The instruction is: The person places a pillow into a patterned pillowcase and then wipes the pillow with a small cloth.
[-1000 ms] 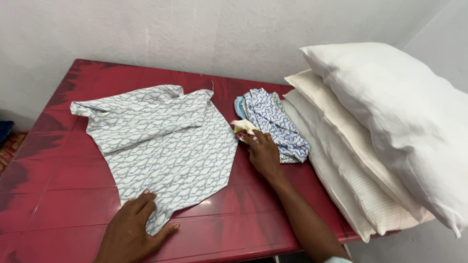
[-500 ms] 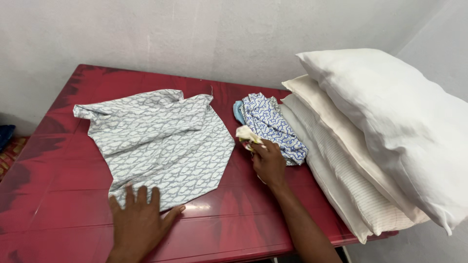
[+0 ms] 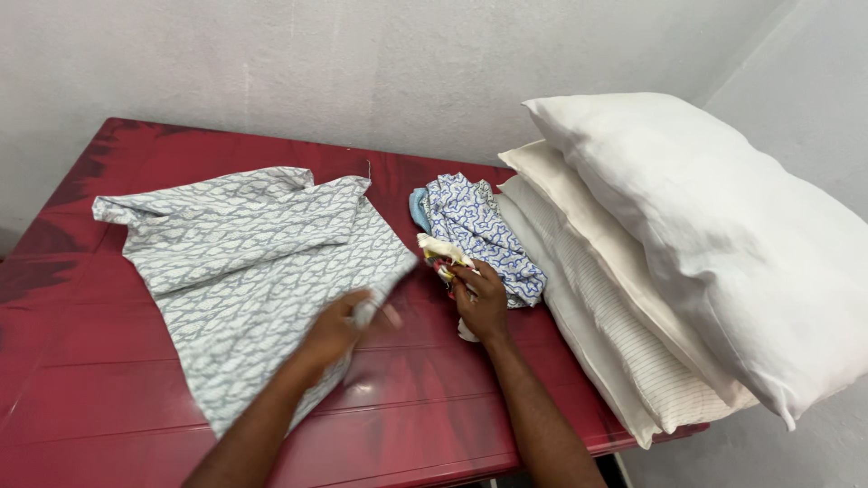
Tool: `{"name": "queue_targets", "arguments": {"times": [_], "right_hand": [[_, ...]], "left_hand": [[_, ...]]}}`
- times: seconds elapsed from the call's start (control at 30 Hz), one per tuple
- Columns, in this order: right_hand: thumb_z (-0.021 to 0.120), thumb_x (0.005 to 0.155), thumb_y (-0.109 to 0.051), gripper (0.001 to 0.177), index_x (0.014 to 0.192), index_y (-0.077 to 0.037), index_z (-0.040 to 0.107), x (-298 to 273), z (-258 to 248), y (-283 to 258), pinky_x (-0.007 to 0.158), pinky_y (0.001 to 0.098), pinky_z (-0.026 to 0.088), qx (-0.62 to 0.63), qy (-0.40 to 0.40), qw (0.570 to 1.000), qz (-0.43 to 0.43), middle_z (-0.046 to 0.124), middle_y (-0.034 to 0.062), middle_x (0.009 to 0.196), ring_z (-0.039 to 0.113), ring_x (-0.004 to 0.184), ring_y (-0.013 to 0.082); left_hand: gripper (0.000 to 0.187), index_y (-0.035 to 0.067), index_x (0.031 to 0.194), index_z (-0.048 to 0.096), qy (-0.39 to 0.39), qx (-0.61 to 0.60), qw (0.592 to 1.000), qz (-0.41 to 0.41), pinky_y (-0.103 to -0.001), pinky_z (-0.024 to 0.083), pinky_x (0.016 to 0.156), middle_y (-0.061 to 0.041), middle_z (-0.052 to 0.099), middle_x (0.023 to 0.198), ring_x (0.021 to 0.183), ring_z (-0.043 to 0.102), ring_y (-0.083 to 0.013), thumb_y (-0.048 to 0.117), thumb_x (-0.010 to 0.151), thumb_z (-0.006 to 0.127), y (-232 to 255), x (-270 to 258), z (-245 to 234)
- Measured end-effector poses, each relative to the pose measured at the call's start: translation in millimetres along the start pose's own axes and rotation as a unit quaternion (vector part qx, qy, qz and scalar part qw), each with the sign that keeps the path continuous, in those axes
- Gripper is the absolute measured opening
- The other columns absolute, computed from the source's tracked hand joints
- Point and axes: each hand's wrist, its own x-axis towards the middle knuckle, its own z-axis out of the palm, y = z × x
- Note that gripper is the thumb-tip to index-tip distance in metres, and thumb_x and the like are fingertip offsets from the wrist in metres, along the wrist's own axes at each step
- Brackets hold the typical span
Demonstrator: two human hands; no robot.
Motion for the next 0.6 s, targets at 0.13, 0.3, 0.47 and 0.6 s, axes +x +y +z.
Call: {"name": "queue_targets", "arguments": {"times": [0.13,0.3,0.47,0.6], "right_hand": [[0.074,0.085,-0.004,0.023,0.108,-0.008,0.078,3,-3,0,0.082,0.0337,0.058,-0.005,0.010,1.000,-0.009,0.072,0.0111,0.108,0.072,0.097,0.0255],[0.075,0.085,-0.003,0.024,0.108,-0.007,0.078,3,-2,-4,0.081,0.0338,0.058,-0.005,0.008,1.000,-0.021,0.072,0.0112,0.109,0.072,0.096,0.0259],[0.075,0.085,-0.003,0.024,0.109,-0.007,0.079,2,-4,-3,0.082,0.0341,0.058,0.007,0.012,1.000,-0.018,0.072,0.0109,0.108,0.073,0.096,0.0257],[0.076,0.085,-0.003,0.023,0.108,-0.007,0.078,3,-5,0,0.083,0.0342,0.058,0.000,0.029,0.999,-0.022,0.072,0.0112,0.109,0.073,0.098,0.0258]], "left_hand": [[0.045,0.000,0.124,0.069,0.127,-0.209,0.966,-0.089,-0.039,0.049,0.091,-0.013,0.068,0.111,0.103,0.059,-0.0230,0.037,0.099,0.062,-8,5,-46],[0.042,0.010,0.117,0.072,0.197,0.021,0.980,0.003,-0.042,0.050,0.096,-0.013,0.067,0.123,0.115,0.062,-0.0243,0.040,0.087,0.072,13,-22,-39],[0.055,0.020,0.123,0.075,0.113,0.509,0.836,0.173,-0.063,0.022,0.116,-0.013,0.040,0.156,0.148,0.028,-0.0368,0.052,0.079,0.074,33,-21,-13],[0.067,0.015,0.131,0.065,0.015,0.572,0.815,0.092,-0.067,0.008,0.119,-0.012,0.027,0.164,0.154,0.013,-0.0337,0.062,0.082,0.070,34,2,3]]}}
